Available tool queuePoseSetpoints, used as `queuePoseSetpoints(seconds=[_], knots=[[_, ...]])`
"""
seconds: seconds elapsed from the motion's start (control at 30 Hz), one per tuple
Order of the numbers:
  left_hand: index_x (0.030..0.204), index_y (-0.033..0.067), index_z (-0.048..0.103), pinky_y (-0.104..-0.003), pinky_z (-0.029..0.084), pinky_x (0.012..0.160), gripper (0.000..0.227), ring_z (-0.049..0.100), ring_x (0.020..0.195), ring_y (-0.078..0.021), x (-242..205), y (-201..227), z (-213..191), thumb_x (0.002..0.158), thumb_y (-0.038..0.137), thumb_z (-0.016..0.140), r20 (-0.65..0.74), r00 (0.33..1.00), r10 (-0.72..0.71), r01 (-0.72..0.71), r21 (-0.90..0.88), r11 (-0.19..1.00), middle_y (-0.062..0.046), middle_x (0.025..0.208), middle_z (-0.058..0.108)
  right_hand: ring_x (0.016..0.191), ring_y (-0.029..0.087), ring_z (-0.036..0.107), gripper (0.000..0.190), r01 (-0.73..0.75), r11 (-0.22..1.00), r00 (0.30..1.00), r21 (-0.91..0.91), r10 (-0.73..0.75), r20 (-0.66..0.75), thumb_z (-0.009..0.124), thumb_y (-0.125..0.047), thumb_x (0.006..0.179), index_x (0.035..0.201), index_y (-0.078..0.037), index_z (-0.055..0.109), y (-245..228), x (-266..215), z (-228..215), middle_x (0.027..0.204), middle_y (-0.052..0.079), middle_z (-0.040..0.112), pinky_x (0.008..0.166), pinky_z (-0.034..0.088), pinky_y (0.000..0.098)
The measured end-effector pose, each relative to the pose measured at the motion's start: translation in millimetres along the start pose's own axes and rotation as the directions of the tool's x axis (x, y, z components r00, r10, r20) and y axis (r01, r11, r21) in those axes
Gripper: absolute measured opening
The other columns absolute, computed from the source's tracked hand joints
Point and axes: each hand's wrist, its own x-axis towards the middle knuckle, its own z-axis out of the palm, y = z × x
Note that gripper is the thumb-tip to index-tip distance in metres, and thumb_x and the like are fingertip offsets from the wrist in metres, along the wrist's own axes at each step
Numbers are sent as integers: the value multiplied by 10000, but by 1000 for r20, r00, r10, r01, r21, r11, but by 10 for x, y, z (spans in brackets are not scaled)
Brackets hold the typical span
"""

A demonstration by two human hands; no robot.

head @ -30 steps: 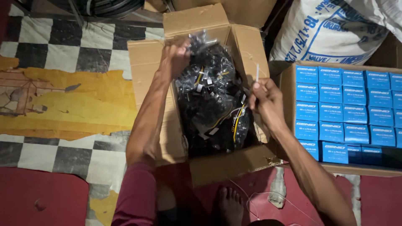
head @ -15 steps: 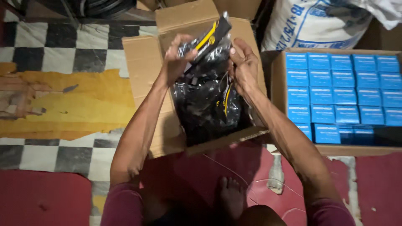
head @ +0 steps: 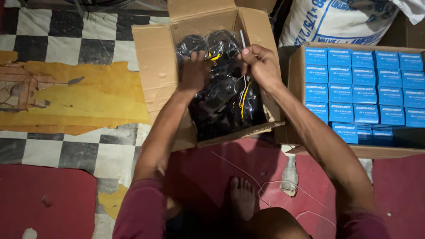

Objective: The person sits on the floor and repeatedly picks up plastic-wrapped bicycle parts from a cardboard box. They secure each bundle with a white zip tie, then move the bundle to a nearby pile of similar items. The person repeats this process for several bundles throughout the clip.

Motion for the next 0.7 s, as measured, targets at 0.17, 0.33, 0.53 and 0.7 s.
queuePoseSetpoints(seconds=[0.17, 0.33, 0.53, 0.7], knots=[[1103, 53, 699, -497, 530, 791, 253, 584, 1070, -383, 76, 136, 256, 882, 162, 644, 214, 972, -100, 87, 70, 994, -164, 1149, 595, 520, 84, 524, 260, -33, 998, 999, 57, 32, 10, 611, -232, 1053, 944, -23, 722, -123, -206, 18, 640, 33, 638, 491, 377, 248], [1062, 41, 722, -435, 545, 668, 206, 653, 835, -326, 31, -35, 345, 872, 88, 659, 48, 998, 40, -44, 85, 995, -149, 989, 667, 572, 73, 578, 159, 25, 996, 999, 91, -27, 19, 617, -150, 1032, 1041, -34, 726, -183, -281, 52, 701, 15, 685, 526, 421, 238], [914, 31, 721, -364, 499, 620, 58, 666, 687, -222, 230, -503, -133, 889, 77, 697, 372, 862, -345, 506, -593, 626, -92, 710, 644, 551, 82, 527, 130, 52, 990, 998, 132, -56, 23, 645, -124, 1047, 1028, -13, 711, -300, -260, 153, 769, 8, 657, 500, 427, 255], [846, 48, 633, -313, 497, 554, 112, 613, 665, -144, 329, -270, -799, 874, 49, 741, 503, 828, -248, 539, -836, 104, -100, 751, 678, 524, 85, 493, 109, 80, 996, 996, 51, -82, 41, 652, -129, 1042, 997, -29, 654, -245, -199, 198, 726, 2, 587, 443, 396, 264]])
